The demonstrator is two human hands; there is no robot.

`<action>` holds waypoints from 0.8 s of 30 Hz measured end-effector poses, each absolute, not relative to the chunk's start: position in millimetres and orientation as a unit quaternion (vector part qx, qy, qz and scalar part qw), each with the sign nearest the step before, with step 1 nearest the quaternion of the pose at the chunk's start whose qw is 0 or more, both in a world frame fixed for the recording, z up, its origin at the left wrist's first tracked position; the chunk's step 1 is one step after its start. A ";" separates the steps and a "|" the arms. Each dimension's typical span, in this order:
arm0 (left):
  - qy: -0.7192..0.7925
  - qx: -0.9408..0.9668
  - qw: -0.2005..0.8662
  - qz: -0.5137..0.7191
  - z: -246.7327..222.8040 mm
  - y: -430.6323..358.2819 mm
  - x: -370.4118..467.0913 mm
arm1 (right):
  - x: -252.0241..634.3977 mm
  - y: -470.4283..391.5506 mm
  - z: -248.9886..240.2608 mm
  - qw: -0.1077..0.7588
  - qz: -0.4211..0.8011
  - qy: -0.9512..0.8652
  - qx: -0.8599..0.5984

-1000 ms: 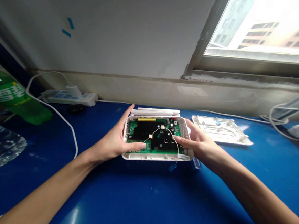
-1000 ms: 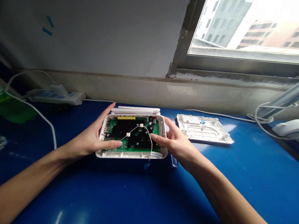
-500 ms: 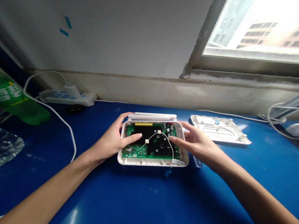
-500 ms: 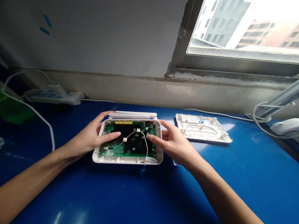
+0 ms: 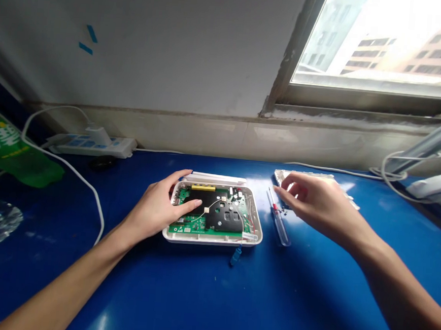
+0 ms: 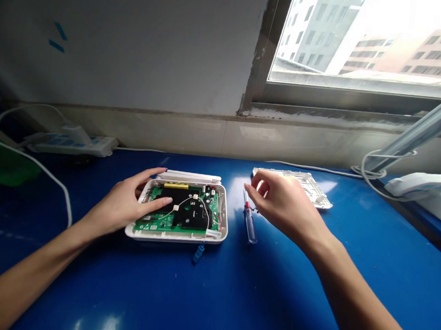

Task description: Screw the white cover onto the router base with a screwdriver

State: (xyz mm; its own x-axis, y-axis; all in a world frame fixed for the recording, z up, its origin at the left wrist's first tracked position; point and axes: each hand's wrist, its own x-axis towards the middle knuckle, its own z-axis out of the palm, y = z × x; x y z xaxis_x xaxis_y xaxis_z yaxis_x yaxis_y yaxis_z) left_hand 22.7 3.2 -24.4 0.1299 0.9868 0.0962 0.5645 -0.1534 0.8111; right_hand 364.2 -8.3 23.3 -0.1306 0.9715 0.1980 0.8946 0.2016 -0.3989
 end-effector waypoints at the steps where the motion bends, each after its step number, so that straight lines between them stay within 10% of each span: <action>1: 0.573 0.692 0.296 0.325 -23.9 2.9 22.3 | 368.3 -7.6 21.4 0.187 0.100 -0.752 -0.624; 12: 0.512 0.795 0.061 0.320 -18.3 -0.3 26.4 | 363.9 -12.4 1.0 0.098 0.254 -0.767 -0.581; 24: 0.322 0.919 0.113 0.198 -19.2 -14.9 38.4 | 367.2 -7.3 21.6 0.182 0.453 -0.715 -0.500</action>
